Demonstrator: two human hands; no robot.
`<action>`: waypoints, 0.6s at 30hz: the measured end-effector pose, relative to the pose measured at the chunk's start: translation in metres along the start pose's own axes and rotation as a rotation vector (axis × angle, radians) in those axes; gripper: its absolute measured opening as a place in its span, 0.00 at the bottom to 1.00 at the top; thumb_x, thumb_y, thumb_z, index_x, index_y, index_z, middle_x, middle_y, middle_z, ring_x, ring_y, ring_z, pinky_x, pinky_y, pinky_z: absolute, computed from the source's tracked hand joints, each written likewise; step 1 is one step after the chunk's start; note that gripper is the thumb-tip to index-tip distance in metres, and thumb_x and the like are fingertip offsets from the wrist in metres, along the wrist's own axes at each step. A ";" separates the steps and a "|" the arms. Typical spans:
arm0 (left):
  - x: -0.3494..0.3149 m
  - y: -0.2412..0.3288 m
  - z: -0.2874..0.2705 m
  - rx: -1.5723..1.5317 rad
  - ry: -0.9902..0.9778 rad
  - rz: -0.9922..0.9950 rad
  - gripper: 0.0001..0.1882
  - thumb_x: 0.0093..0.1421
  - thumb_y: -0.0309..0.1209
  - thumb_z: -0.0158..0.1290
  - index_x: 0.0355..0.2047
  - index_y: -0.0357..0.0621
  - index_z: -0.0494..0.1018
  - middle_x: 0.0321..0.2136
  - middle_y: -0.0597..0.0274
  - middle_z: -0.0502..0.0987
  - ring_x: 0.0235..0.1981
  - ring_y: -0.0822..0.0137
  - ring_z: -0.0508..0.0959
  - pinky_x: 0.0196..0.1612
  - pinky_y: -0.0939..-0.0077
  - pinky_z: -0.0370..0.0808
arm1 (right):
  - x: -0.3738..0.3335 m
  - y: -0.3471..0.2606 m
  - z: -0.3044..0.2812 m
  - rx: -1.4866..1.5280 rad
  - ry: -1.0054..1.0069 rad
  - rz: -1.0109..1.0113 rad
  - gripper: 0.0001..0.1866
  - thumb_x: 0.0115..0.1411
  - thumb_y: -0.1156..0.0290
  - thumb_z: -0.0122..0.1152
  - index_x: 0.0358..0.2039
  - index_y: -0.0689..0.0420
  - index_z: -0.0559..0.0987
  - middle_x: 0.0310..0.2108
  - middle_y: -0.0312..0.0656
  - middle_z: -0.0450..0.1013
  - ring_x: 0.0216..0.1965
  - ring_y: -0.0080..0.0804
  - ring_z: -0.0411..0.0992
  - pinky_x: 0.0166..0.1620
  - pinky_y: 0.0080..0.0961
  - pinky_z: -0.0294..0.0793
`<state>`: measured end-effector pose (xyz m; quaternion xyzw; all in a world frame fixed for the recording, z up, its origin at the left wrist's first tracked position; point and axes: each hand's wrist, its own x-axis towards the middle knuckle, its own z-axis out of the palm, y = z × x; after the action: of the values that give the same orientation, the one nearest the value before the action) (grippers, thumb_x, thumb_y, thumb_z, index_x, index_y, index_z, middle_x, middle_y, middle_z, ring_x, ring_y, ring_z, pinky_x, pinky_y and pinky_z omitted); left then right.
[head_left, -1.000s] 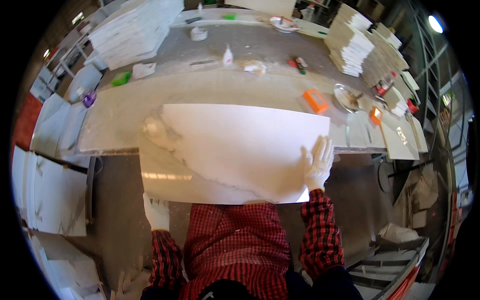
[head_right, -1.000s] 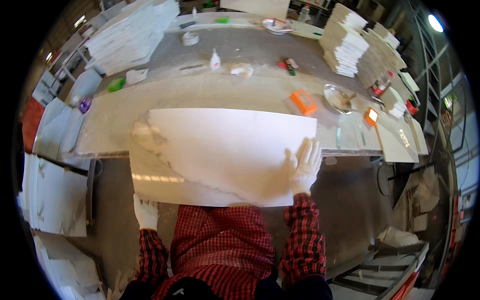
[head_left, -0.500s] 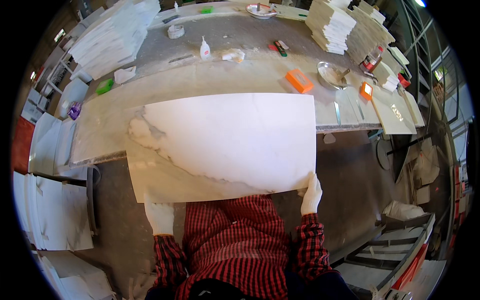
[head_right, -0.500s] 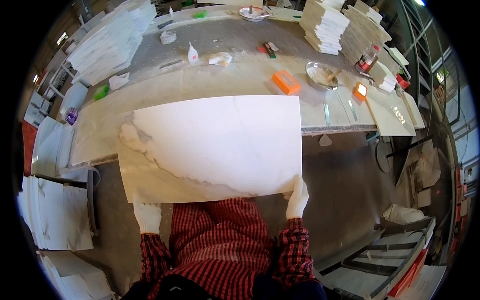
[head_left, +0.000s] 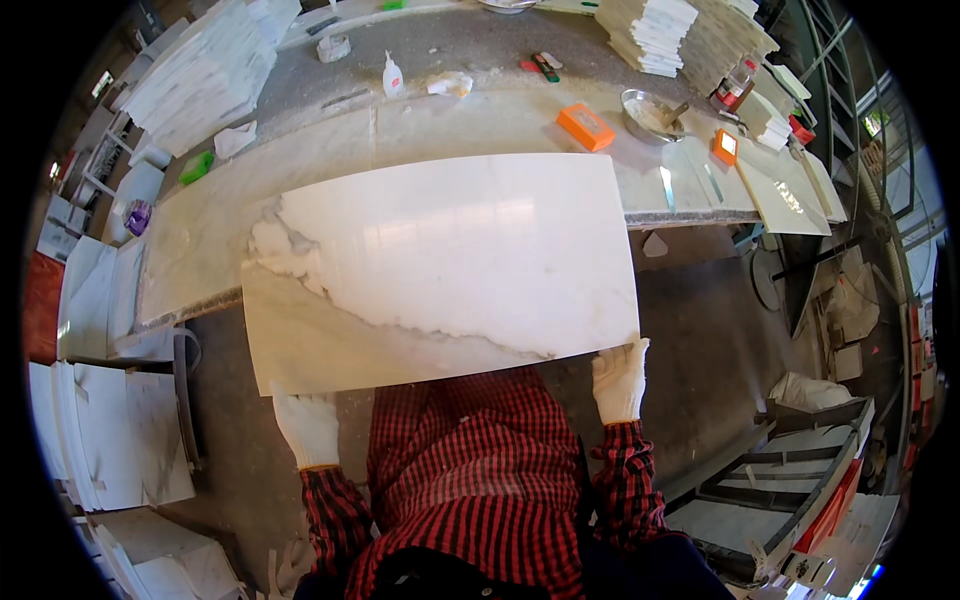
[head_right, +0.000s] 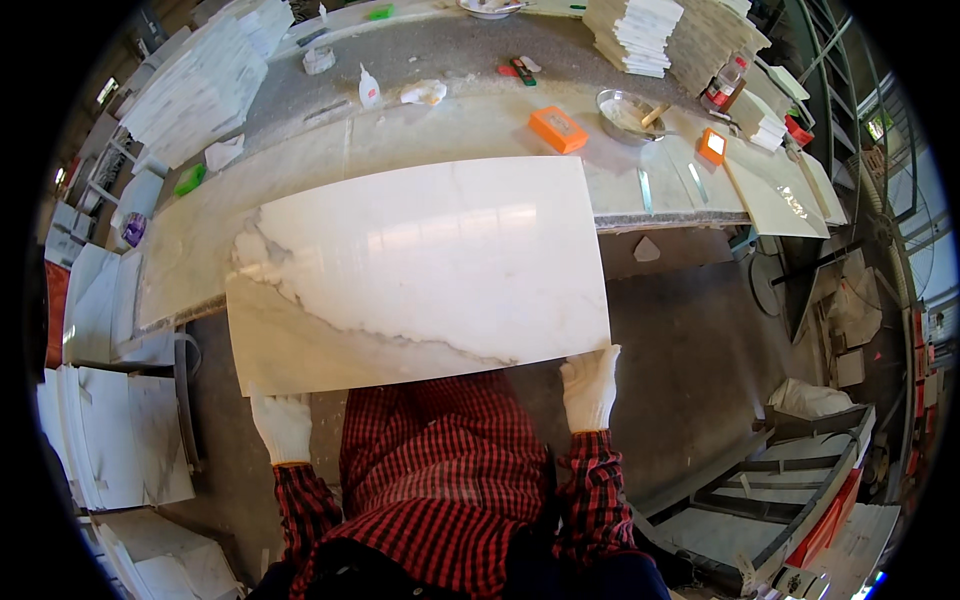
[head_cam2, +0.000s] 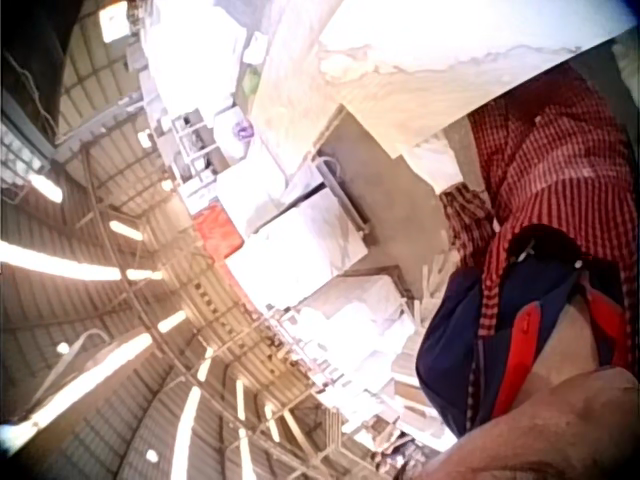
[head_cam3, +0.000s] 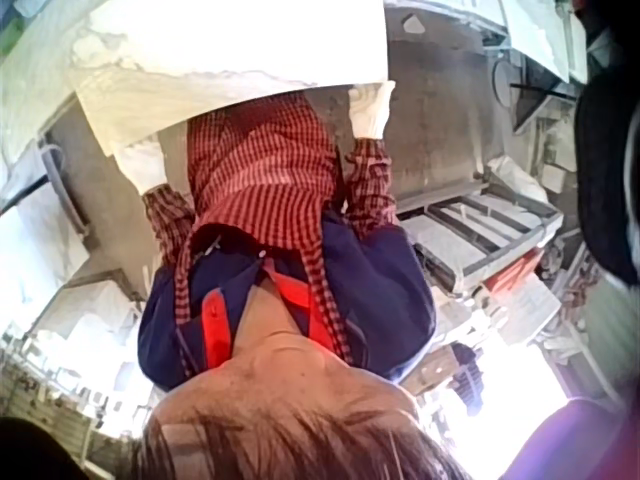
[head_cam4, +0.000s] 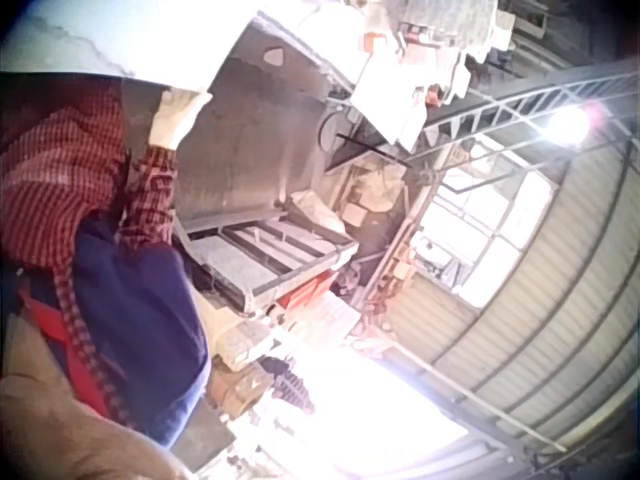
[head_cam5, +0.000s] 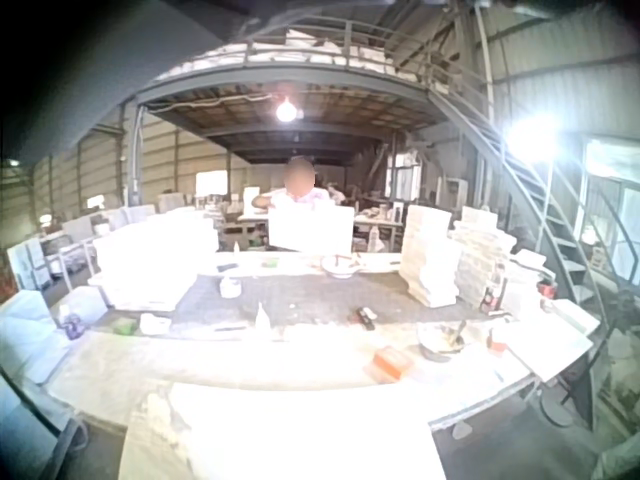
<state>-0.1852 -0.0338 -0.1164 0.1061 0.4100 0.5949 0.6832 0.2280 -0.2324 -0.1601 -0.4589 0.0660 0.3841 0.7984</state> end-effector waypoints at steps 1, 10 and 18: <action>0.004 -0.001 -0.002 -0.011 0.019 -0.005 0.36 0.73 0.52 0.49 0.74 0.49 0.57 0.73 0.60 0.59 0.71 0.57 0.60 0.73 0.55 0.58 | 0.000 0.002 0.004 -0.003 0.012 0.018 0.31 0.76 0.40 0.43 0.65 0.51 0.70 0.61 0.33 0.70 0.52 0.27 0.68 0.46 0.23 0.67; 0.028 -0.020 -0.004 -0.054 0.170 -0.076 0.32 0.72 0.50 0.51 0.70 0.50 0.63 0.69 0.63 0.65 0.70 0.60 0.64 0.72 0.56 0.61 | 0.017 0.017 -0.002 -0.115 0.032 0.101 0.30 0.78 0.44 0.39 0.67 0.52 0.68 0.68 0.36 0.66 0.66 0.33 0.65 0.60 0.29 0.65; 0.049 -0.031 -0.025 -0.035 0.087 -0.109 0.28 0.73 0.49 0.50 0.66 0.47 0.67 0.64 0.64 0.69 0.62 0.59 0.70 0.66 0.59 0.67 | 0.027 0.026 -0.008 -0.036 -0.106 0.056 0.22 0.79 0.54 0.39 0.64 0.52 0.70 0.64 0.38 0.69 0.63 0.34 0.68 0.58 0.32 0.68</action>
<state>-0.1822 -0.0073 -0.1736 0.0455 0.4339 0.5679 0.6979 0.2312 -0.2164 -0.1941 -0.4501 0.0295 0.4312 0.7814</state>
